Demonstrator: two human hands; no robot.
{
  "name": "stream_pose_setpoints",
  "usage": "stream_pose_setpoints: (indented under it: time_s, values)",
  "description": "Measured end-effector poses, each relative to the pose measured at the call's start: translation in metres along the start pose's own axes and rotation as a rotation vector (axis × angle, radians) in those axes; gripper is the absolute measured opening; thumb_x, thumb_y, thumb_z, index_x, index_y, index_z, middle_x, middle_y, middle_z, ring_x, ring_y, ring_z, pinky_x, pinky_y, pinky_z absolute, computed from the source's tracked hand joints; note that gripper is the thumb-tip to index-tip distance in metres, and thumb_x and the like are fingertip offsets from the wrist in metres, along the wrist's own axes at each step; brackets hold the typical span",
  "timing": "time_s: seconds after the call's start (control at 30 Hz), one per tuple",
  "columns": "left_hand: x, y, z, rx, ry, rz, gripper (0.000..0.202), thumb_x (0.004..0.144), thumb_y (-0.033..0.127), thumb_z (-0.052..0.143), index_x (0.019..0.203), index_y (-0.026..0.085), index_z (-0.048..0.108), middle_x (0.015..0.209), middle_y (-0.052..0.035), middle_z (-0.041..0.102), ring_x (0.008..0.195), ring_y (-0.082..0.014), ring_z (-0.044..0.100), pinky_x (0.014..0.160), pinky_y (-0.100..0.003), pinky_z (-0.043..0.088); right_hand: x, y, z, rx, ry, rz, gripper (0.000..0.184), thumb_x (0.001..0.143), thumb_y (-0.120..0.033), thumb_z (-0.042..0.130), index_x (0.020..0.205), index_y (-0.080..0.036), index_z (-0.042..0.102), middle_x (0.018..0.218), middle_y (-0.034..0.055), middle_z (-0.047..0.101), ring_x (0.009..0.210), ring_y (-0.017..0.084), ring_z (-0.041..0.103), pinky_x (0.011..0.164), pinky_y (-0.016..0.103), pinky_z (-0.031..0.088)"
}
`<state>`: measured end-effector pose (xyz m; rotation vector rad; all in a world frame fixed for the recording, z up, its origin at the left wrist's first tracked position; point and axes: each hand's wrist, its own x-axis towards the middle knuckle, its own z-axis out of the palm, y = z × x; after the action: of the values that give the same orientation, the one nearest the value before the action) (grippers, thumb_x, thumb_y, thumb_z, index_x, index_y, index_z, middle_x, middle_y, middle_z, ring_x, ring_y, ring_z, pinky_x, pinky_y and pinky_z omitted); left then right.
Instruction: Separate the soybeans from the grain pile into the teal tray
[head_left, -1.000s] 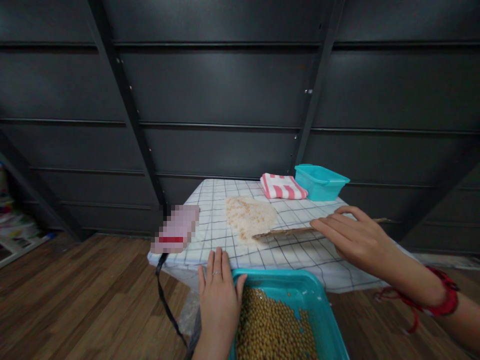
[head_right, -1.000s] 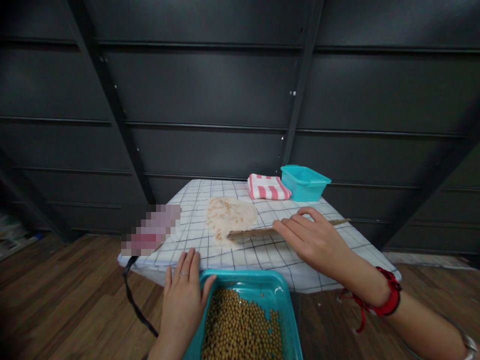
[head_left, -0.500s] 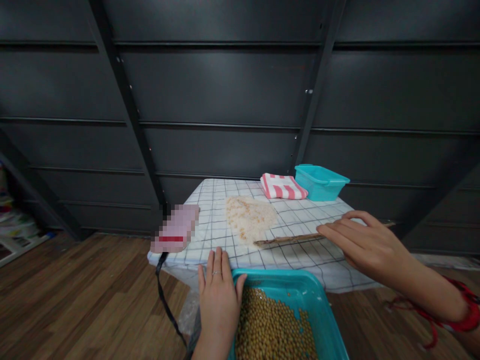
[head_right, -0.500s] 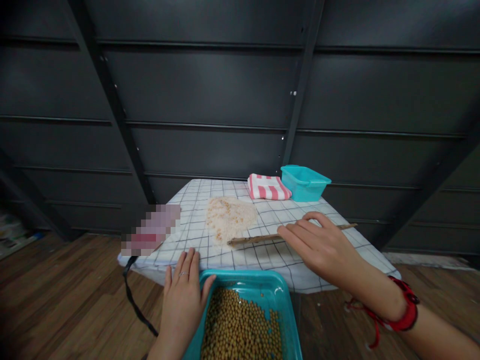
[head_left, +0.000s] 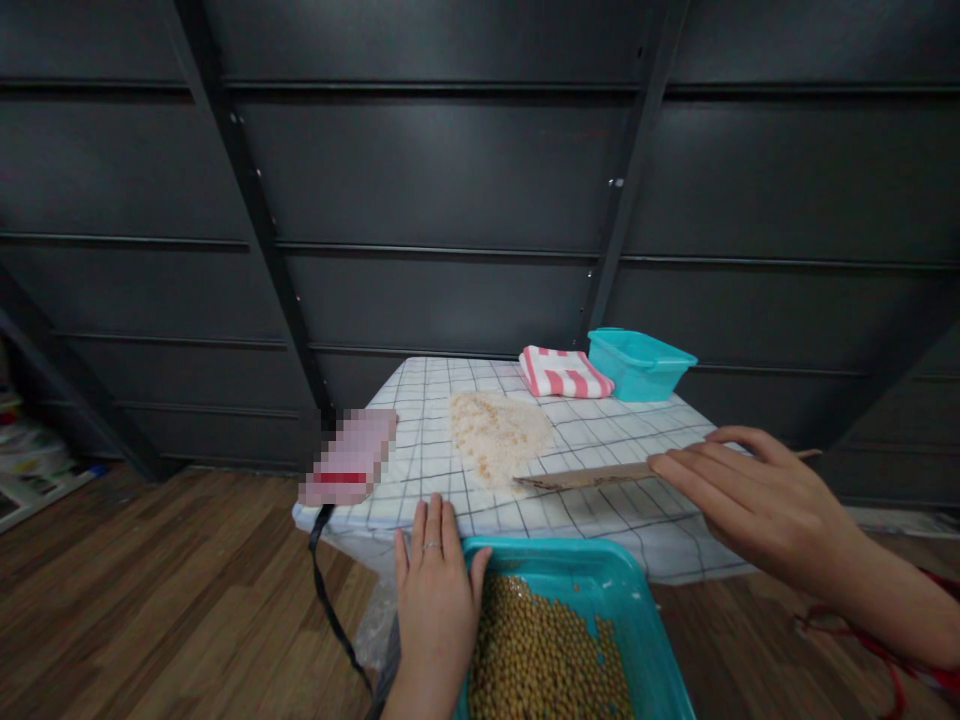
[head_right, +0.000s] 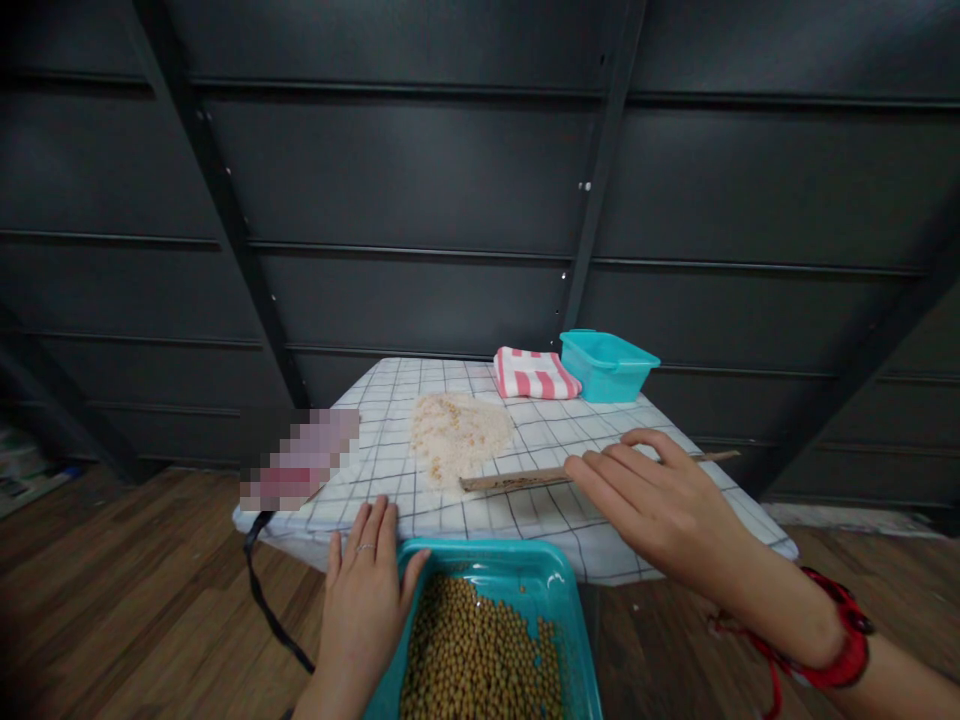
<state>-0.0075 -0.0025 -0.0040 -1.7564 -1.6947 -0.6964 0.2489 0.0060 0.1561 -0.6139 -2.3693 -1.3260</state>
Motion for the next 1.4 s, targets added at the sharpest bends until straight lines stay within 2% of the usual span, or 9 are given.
stream_pose_setpoints:
  time_s: [0.2,0.53,1.0,1.1,1.23,1.4]
  values:
    - [-0.001,-0.001,0.0,0.015,-0.051,-0.006,0.051,0.085,0.043,0.029,0.115,0.007,0.05,0.118,-0.0164,0.056,0.111,-0.0279,0.048,0.09,-0.048,0.039,0.006,-0.002,0.007,0.036,0.008,-0.026,0.022,0.081,0.001,0.036,0.09,-0.011,0.053,0.071,0.0052,0.065,0.064,0.015,0.057,0.067,0.033,0.041]
    - [-0.001,-0.001,-0.001,-0.013,-0.047,-0.008,0.05,0.085,0.041,0.03,0.114,0.006,0.05,0.118,-0.0172,0.056,0.111,-0.0295,0.048,0.088,-0.049,0.041,-0.006,-0.005,-0.008,0.047,-0.082,0.008,0.029,0.081,0.001,0.031,0.087,-0.015,0.053,0.074,0.0043,0.065,0.067,0.015,0.056,0.071,0.034,0.039]
    - [-0.002,-0.001,0.001,-0.002,-0.04,-0.006,0.051,0.084,0.043,0.03,0.114,0.007,0.051,0.118,-0.0166,0.056,0.112,-0.0294,0.048,0.088,-0.049,0.041,-0.011,-0.011,-0.015,0.132,-0.093,0.055,0.032,0.081,0.001,0.029,0.083,-0.019,0.053,0.068,-0.0001,0.062,0.062,0.014,0.052,0.071,0.034,0.037]
    - [-0.002,-0.002,0.0,-0.012,-0.052,-0.004,0.05,0.084,0.042,0.031,0.114,0.006,0.051,0.119,-0.0174,0.055,0.112,-0.0298,0.047,0.089,-0.05,0.04,-0.013,-0.014,-0.019,0.204,-0.071,0.058,0.033,0.083,-0.001,0.028,0.085,-0.02,0.054,0.068,-0.0006,0.062,0.062,0.013,0.051,0.07,0.034,0.036]
    - [-0.002,-0.001,0.0,-0.018,-0.067,-0.018,0.049,0.084,0.041,0.031,0.115,0.008,0.051,0.119,-0.0171,0.055,0.113,-0.029,0.047,0.09,-0.05,0.038,-0.015,-0.016,-0.025,0.255,0.041,0.033,0.033,0.083,-0.002,0.031,0.088,-0.023,0.056,0.072,-0.0006,0.063,0.069,0.014,0.051,0.071,0.034,0.037]
    - [-0.001,0.0,0.0,-0.012,-0.045,-0.017,0.051,0.085,0.042,0.029,0.115,0.007,0.05,0.119,-0.0174,0.055,0.113,-0.0292,0.047,0.09,-0.051,0.039,-0.013,-0.003,-0.02,0.114,-0.034,0.044,0.031,0.083,-0.002,0.03,0.089,-0.021,0.053,0.073,0.0015,0.064,0.07,0.015,0.054,0.072,0.034,0.038]
